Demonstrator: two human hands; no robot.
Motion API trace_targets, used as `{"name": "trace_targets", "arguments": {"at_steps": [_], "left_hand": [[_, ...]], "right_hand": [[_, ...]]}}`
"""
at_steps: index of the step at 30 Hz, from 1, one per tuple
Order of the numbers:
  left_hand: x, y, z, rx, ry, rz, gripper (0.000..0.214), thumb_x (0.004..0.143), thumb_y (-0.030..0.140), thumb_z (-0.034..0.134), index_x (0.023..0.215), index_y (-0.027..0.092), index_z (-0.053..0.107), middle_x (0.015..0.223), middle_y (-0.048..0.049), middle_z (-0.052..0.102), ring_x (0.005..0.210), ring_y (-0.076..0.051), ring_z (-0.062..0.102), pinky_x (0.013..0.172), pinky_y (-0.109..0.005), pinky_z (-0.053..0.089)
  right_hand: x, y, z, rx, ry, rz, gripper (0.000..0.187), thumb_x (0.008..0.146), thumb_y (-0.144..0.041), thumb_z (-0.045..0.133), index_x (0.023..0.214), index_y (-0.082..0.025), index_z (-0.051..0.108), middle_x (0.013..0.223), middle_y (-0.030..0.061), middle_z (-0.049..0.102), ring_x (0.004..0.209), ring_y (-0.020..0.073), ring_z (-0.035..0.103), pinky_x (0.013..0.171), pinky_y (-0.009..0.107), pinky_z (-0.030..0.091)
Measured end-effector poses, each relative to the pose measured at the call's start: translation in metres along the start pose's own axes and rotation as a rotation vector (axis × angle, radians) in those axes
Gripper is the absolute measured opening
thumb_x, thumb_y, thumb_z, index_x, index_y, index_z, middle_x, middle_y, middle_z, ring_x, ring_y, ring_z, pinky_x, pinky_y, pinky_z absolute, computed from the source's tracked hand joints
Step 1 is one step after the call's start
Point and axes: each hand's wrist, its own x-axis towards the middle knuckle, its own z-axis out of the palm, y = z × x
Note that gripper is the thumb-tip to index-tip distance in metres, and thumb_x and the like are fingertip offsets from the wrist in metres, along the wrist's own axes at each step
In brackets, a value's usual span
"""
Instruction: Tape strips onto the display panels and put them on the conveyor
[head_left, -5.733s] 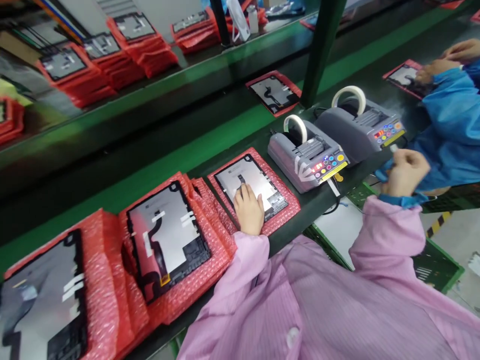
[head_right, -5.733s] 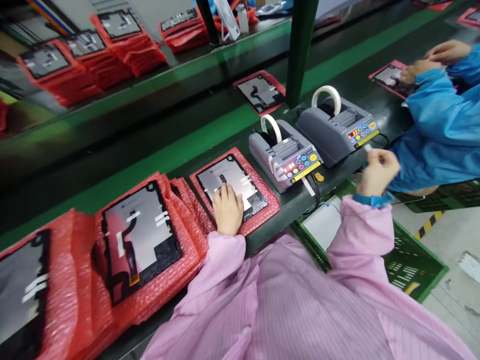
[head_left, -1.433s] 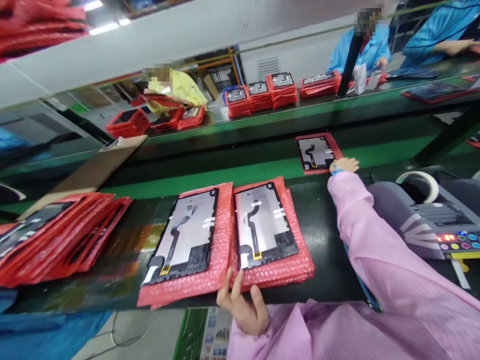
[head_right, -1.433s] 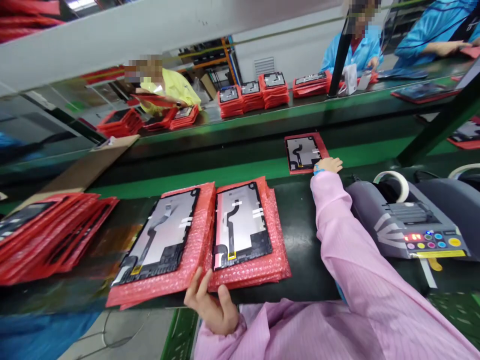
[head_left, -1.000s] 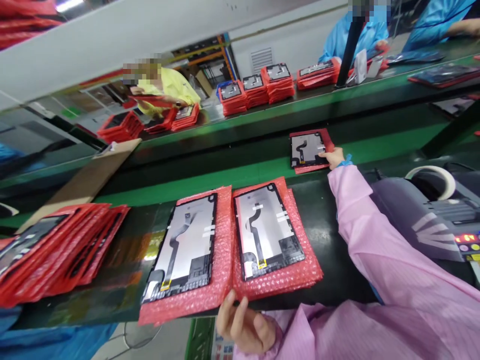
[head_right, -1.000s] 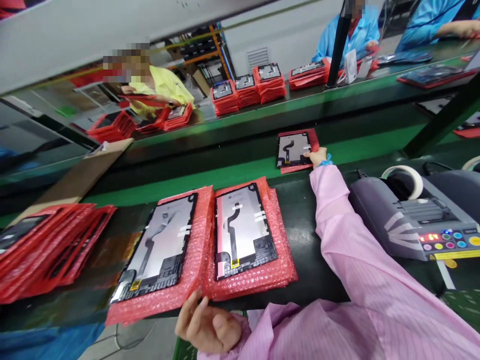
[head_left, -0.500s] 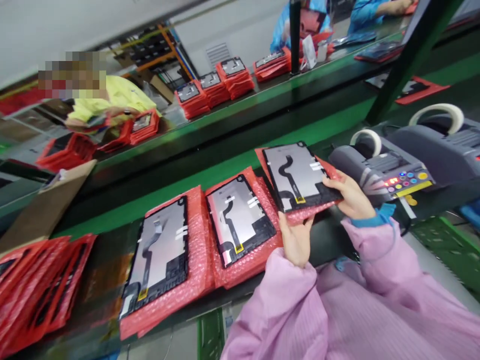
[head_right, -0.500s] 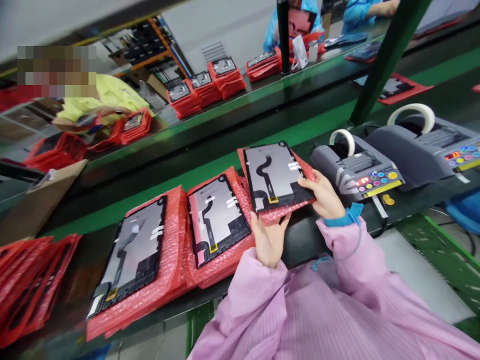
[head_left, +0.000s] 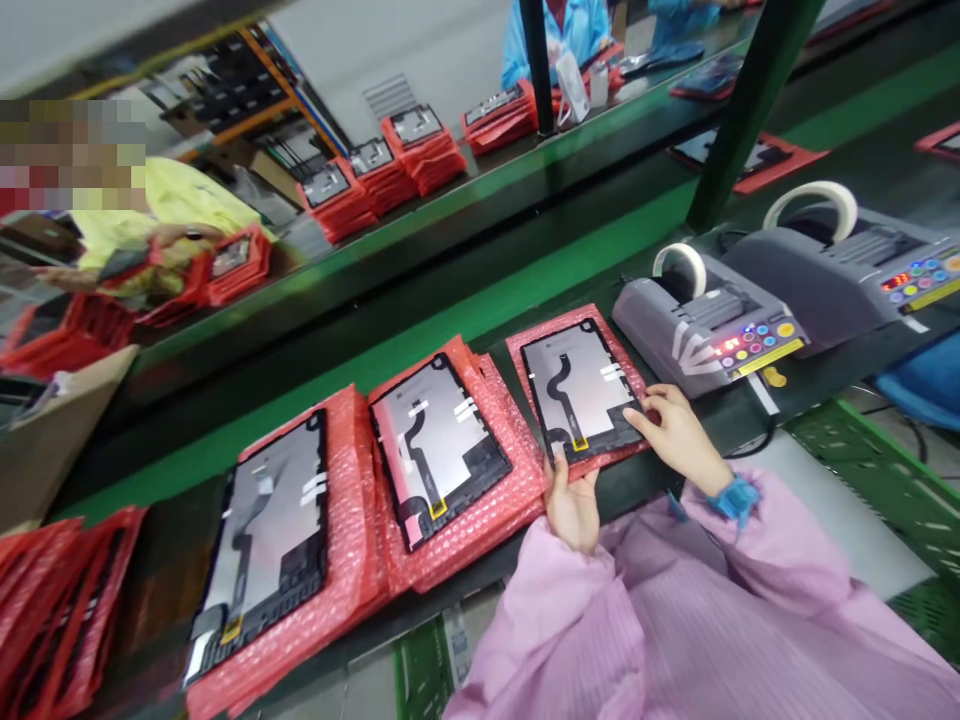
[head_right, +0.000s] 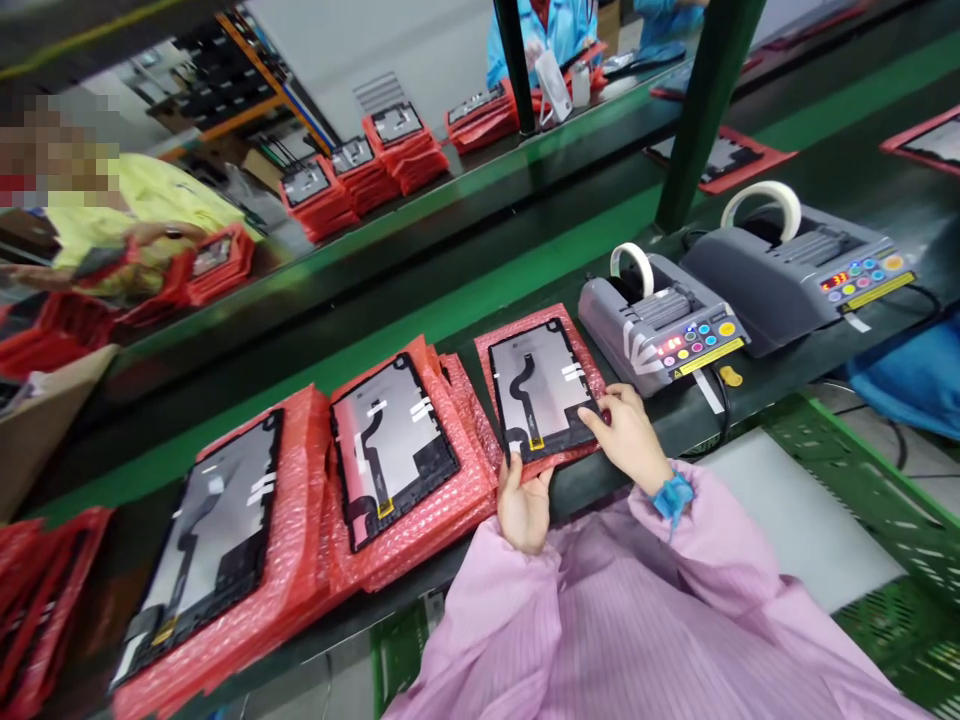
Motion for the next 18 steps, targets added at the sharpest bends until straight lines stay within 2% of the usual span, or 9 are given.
{"name": "trace_targets", "arguments": {"at_steps": [3, 5, 8, 10, 12, 13, 15, 17, 18], "left_hand": [[0.000, 0.002, -0.007, 0.108, 0.053, 0.035, 0.021, 0.091, 0.019, 0.059, 0.111, 0.023, 0.065, 0.120, -0.0065, 0.071, 0.114, -0.021, 0.067, 0.098, -0.042, 0.055], [-0.002, 0.004, -0.012, 0.268, 0.075, 0.077, 0.033, 0.093, 0.022, 0.056, 0.126, 0.025, 0.059, 0.128, -0.0083, 0.068, 0.120, -0.022, 0.065, 0.099, -0.041, 0.055], [-0.009, 0.004, -0.020, 0.771, 0.055, 0.234, 0.050, 0.095, 0.030, 0.054, 0.144, 0.025, 0.046, 0.146, -0.0119, 0.056, 0.133, -0.026, 0.056, 0.107, -0.043, 0.049], [-0.012, 0.004, -0.025, 1.179, 0.008, 0.407, 0.055, 0.097, 0.034, 0.050, 0.150, 0.021, 0.041, 0.156, -0.0147, 0.045, 0.143, -0.029, 0.045, 0.115, -0.045, 0.041], [-0.013, 0.003, -0.029, 1.491, -0.070, 0.568, 0.054, 0.100, 0.034, 0.043, 0.151, 0.018, 0.041, 0.161, -0.0155, 0.036, 0.150, -0.031, 0.032, 0.120, -0.048, 0.033], [-0.013, 0.003, -0.031, 1.594, -0.110, 0.633, 0.053, 0.101, 0.032, 0.039, 0.151, 0.016, 0.042, 0.161, -0.0157, 0.035, 0.152, -0.030, 0.027, 0.121, -0.049, 0.032], [-0.010, 0.002, -0.034, 1.713, -0.167, 0.738, 0.050, 0.102, 0.030, 0.037, 0.149, 0.015, 0.045, 0.159, -0.0166, 0.038, 0.152, -0.030, 0.026, 0.122, -0.049, 0.031], [-0.006, 0.001, -0.037, 1.758, -0.186, 0.818, 0.049, 0.102, 0.030, 0.039, 0.148, 0.014, 0.046, 0.156, -0.0184, 0.042, 0.150, -0.030, 0.031, 0.121, -0.049, 0.033], [-0.005, 0.001, -0.038, 1.768, -0.200, 0.848, 0.049, 0.102, 0.030, 0.040, 0.148, 0.014, 0.046, 0.155, -0.0191, 0.043, 0.149, -0.030, 0.033, 0.121, -0.049, 0.034]], "right_hand": [[0.006, 0.005, 0.009, 0.105, 0.035, 0.010, 0.038, 0.083, -0.055, 0.053, 0.069, -0.021, 0.057, 0.108, 0.0141, 0.059, 0.110, 0.0295, 0.059, 0.104, 0.047, 0.044], [0.008, 0.004, 0.016, 0.069, 0.094, 0.039, 0.035, 0.086, -0.052, 0.052, 0.072, -0.020, 0.058, 0.112, 0.0146, 0.059, 0.111, 0.0302, 0.058, 0.103, 0.050, 0.043], [0.002, -0.003, 0.022, -0.134, 0.127, 0.038, 0.033, 0.089, -0.048, 0.052, 0.073, -0.019, 0.058, 0.122, 0.0168, 0.058, 0.117, 0.0354, 0.053, 0.098, 0.056, 0.042], [-0.010, -0.008, 0.024, -0.241, 0.142, -0.034, 0.032, 0.090, -0.047, 0.054, 0.079, -0.018, 0.060, 0.126, 0.0190, 0.057, 0.118, 0.0376, 0.051, 0.096, 0.057, 0.042], [-0.026, -0.008, 0.021, -0.216, 0.192, -0.131, 0.028, 0.090, -0.046, 0.058, 0.091, -0.018, 0.061, 0.119, 0.0178, 0.060, 0.112, 0.0342, 0.052, 0.094, 0.053, 0.044], [-0.035, -0.007, 0.017, -0.139, 0.275, -0.147, 0.027, 0.089, -0.045, 0.061, 0.096, -0.019, 0.060, 0.113, 0.0150, 0.061, 0.105, 0.0300, 0.055, 0.090, 0.049, 0.047], [-0.051, 0.000, 0.006, 0.112, 0.572, -0.063, 0.030, 0.086, -0.044, 0.066, 0.103, -0.022, 0.056, 0.100, 0.0065, 0.058, 0.086, 0.0200, 0.055, 0.075, 0.037, 0.049], [-0.059, 0.009, -0.011, 0.450, 0.861, 0.149, 0.036, 0.083, -0.050, 0.069, 0.101, -0.025, 0.051, 0.087, -0.0006, 0.051, 0.065, 0.0120, 0.046, 0.053, 0.025, 0.041], [-0.058, 0.014, -0.021, 0.613, 0.916, 0.260, 0.040, 0.081, -0.055, 0.069, 0.100, -0.025, 0.051, 0.083, -0.0026, 0.049, 0.058, 0.0096, 0.040, 0.046, 0.022, 0.033]]}}
